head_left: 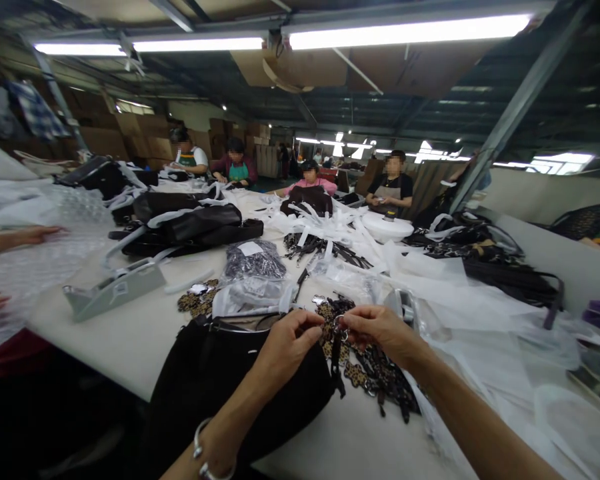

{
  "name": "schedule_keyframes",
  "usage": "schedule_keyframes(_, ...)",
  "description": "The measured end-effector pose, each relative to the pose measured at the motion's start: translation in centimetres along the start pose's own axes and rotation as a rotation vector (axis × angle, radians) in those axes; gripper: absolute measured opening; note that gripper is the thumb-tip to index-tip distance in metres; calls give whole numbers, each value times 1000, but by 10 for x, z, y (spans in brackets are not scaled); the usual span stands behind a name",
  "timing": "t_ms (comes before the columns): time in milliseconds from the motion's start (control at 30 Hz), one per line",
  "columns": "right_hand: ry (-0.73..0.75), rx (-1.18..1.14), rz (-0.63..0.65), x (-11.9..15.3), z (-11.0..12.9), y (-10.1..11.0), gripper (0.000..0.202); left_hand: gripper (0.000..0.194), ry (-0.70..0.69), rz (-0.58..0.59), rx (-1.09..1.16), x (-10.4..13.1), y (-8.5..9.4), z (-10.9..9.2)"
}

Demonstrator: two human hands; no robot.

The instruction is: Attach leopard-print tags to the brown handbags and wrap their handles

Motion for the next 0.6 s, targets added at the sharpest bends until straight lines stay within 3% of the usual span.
schedule_keyframes(100, 42, -59, -19, 2, 3, -17, 26, 21, 28, 35, 101, 1, -7, 1)
schedule_keyframes(300, -21, -285, -8, -3, -16, -38, 33, 29, 151, 39, 379, 7, -8, 18)
schedule_keyframes(467, -41, -291, -11, -7, -21, -47, 33, 27, 152, 44, 303, 13, -4, 24)
schedule_keyframes(600, -69, -303, -13, -8, -24, -51, 32, 22, 33, 80, 147, 18, 0, 17)
Point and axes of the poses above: each hand's wrist, its own x-axis away from the middle knuckle, its own y-axis out of the back of the hand, z = x × y, the point moved 5 cm from there along -x, towards the middle knuckle, and after that the axes turned 8 degrees about z, right-handed, at the moved point
